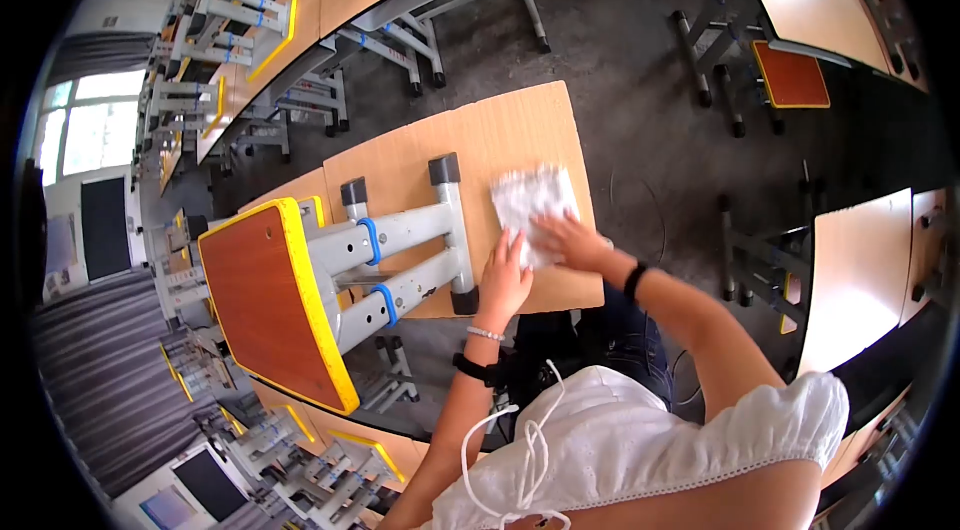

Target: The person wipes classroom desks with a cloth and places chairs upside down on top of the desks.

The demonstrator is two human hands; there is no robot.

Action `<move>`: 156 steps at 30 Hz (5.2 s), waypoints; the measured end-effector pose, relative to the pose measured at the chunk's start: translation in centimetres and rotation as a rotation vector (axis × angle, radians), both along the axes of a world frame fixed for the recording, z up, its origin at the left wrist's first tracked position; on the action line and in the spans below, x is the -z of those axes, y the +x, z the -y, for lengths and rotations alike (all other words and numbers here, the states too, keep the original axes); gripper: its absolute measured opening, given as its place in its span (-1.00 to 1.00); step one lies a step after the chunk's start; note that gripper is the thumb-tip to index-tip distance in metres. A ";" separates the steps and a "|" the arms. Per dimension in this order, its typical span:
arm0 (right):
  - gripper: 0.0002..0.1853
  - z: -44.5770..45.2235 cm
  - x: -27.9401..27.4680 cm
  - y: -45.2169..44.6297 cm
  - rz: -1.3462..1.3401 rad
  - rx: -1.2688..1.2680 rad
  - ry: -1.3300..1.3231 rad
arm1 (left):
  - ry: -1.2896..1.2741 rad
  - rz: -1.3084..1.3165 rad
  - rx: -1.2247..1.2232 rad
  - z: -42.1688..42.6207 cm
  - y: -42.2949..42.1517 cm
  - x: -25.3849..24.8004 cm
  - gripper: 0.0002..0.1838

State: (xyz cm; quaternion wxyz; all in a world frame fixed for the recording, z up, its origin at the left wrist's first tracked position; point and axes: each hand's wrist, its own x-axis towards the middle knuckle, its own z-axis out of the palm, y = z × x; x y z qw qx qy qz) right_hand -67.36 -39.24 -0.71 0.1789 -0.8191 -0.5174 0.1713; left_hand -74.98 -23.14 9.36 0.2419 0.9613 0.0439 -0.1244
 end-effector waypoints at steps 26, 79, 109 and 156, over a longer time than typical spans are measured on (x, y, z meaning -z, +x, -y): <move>-0.27 -20.3 1.2 24.8 0.065 -0.321 0.102 | 0.316 0.129 -0.624 1.0 9.4 12.6 -0.34; -0.39 -4.7 0.3 5.7 0.134 0.206 -0.085 | -0.140 0.501 -0.728 0.0 7.2 12.5 -0.44; -0.47 -4.4 0.4 -11.5 0.104 0.445 -0.041 | -0.357 -0.050 -0.110 -10.5 -17.9 0.6 -0.73; -0.55 -25.4 -0.6 -21.2 0.279 0.049 -0.143 | -0.576 -0.045 -0.397 -24.4 -27.7 10.3 -0.42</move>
